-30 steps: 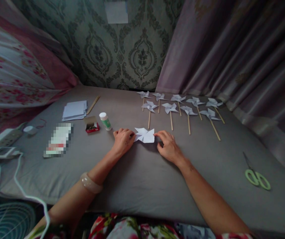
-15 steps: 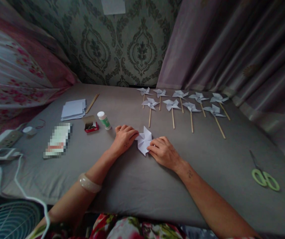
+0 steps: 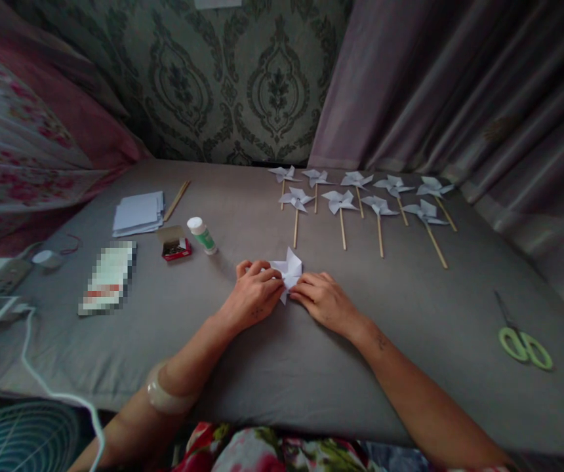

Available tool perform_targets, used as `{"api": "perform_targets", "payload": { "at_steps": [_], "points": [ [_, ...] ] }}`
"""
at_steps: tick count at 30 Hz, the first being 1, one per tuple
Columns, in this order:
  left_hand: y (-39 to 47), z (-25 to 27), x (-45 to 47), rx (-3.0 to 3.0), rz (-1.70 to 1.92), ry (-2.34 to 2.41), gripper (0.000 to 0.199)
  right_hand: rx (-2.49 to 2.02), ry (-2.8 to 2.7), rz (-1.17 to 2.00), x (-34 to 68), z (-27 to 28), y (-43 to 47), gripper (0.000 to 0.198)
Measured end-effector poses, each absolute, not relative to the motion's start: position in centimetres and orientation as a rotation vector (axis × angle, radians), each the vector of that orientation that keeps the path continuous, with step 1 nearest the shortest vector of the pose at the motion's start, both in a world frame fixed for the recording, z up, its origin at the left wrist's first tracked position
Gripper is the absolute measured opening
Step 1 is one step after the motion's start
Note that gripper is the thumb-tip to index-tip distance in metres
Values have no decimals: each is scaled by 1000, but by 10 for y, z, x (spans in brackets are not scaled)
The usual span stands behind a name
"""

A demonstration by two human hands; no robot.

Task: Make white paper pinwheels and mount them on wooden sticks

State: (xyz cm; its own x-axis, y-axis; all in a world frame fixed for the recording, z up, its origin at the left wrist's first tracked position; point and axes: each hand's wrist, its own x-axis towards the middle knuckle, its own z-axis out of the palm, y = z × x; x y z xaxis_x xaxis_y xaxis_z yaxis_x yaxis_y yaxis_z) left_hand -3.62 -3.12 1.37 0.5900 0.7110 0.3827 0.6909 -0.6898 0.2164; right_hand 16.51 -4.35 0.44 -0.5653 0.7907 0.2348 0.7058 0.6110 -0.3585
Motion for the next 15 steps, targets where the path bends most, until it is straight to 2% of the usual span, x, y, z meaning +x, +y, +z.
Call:
{"api": "perform_targets", "payload": {
  "at_steps": [7,15],
  "points": [
    [-30,7,-36,2811,650,1147,20,-1334,-2204,583,162,2,-39,12],
    [-32,9,-35,2783,620,1158,23,-1435,-2068,576,157,-2,-36,14]
  ]
}}
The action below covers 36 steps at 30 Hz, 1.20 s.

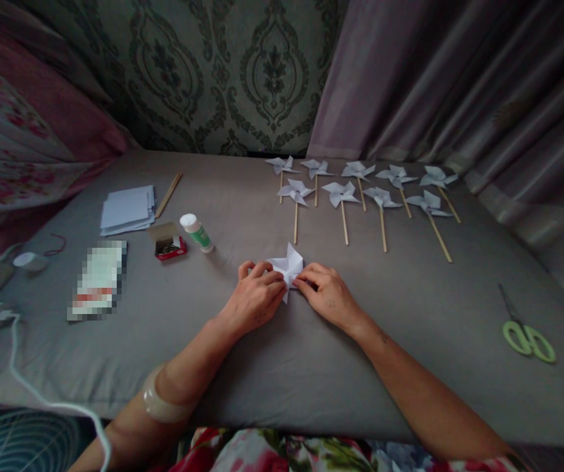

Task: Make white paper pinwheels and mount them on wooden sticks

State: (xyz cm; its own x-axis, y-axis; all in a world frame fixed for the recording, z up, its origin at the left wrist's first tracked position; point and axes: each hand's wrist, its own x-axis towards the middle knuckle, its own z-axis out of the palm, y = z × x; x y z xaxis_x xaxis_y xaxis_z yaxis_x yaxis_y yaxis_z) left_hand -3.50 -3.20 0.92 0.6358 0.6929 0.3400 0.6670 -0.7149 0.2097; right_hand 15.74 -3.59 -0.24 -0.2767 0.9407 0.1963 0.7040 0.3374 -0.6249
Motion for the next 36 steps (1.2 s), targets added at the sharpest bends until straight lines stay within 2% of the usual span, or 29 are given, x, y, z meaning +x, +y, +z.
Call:
{"api": "perform_targets", "payload": {
  "at_steps": [7,20,36],
  "points": [
    [-31,8,-35,2795,652,1148,22,-1550,-1973,520,154,-4,-33,10],
    [-31,5,-35,2802,631,1166,18,-1613,-1958,471,150,-5,-31,11],
    [-32,9,-33,2802,582,1165,23,-1683,-1964,417,146,-3,-31,15]
  ]
}}
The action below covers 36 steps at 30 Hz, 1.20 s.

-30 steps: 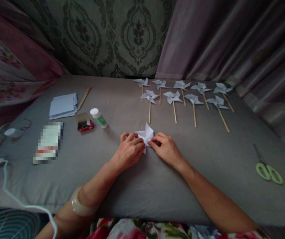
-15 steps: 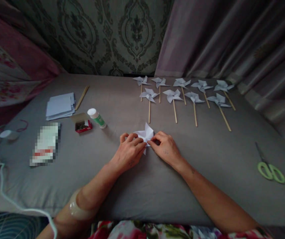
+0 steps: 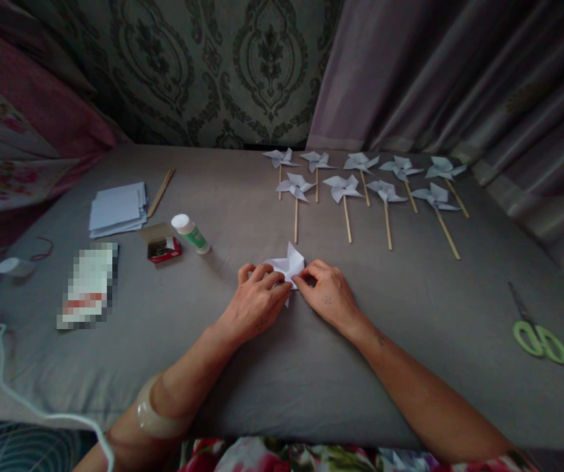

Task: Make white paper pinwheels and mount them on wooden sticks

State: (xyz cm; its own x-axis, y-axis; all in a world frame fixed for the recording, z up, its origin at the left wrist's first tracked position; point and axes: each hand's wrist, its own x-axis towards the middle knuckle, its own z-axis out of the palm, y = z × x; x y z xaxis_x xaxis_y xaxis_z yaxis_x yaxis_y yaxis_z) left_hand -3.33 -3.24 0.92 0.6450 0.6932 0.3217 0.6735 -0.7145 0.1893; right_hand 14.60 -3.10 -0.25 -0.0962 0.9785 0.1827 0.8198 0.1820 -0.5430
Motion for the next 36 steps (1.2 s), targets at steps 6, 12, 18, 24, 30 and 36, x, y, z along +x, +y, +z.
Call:
{"api": "perform_targets", "payload": {
  "at_steps": [6,12,18,24,30,36],
  "points": [
    [-32,8,-33,2798,573,1173,22,-1706,-1967,389,144,-2,-32,14],
    [-32,8,-32,2805,566,1176,22,-1729,-1969,379,142,-2,-31,13],
    [-32,8,-32,2811,574,1179,21,-1727,-1970,358,142,-3,-31,14],
    [-33,7,-32,2812,558,1176,20,-1727,-1973,352,142,-5,-31,14],
    [-33,6,-33,2823,575,1168,20,-1720,-1971,346,142,-5,-31,15],
    [-33,8,-32,2807,552,1173,19,-1711,-1957,351,143,-5,-31,13]
  ]
}}
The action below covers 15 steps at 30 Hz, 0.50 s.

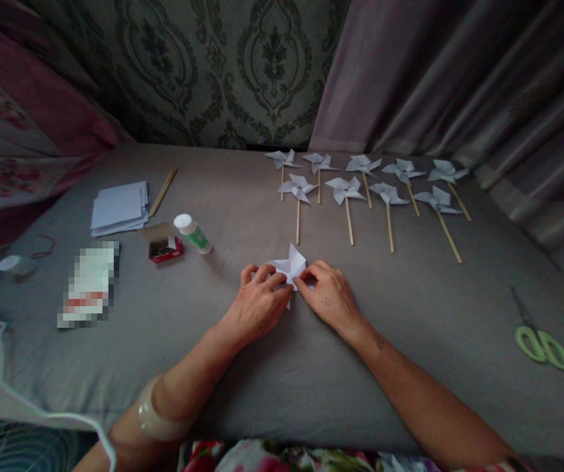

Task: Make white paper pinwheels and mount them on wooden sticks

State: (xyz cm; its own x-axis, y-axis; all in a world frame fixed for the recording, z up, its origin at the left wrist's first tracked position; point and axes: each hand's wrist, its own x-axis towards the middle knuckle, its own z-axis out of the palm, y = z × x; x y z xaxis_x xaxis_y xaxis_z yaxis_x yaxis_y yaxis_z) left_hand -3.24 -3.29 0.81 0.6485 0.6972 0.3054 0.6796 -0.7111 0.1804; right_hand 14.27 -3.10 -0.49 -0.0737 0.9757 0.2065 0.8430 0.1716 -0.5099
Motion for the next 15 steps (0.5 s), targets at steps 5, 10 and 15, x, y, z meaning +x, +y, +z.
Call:
{"api": "perform_targets", "payload": {
  "at_steps": [5,10,15],
  "points": [
    [-33,9,-32,2822,557,1176,19,-1660,-1952,394,144,-6,-30,8],
    [-34,9,-31,2824,539,1180,19,-1580,-1982,387,144,-6,-30,7],
    [-33,8,-31,2831,546,1190,19,-1561,-2088,294,143,-2,-32,13]
  ]
}}
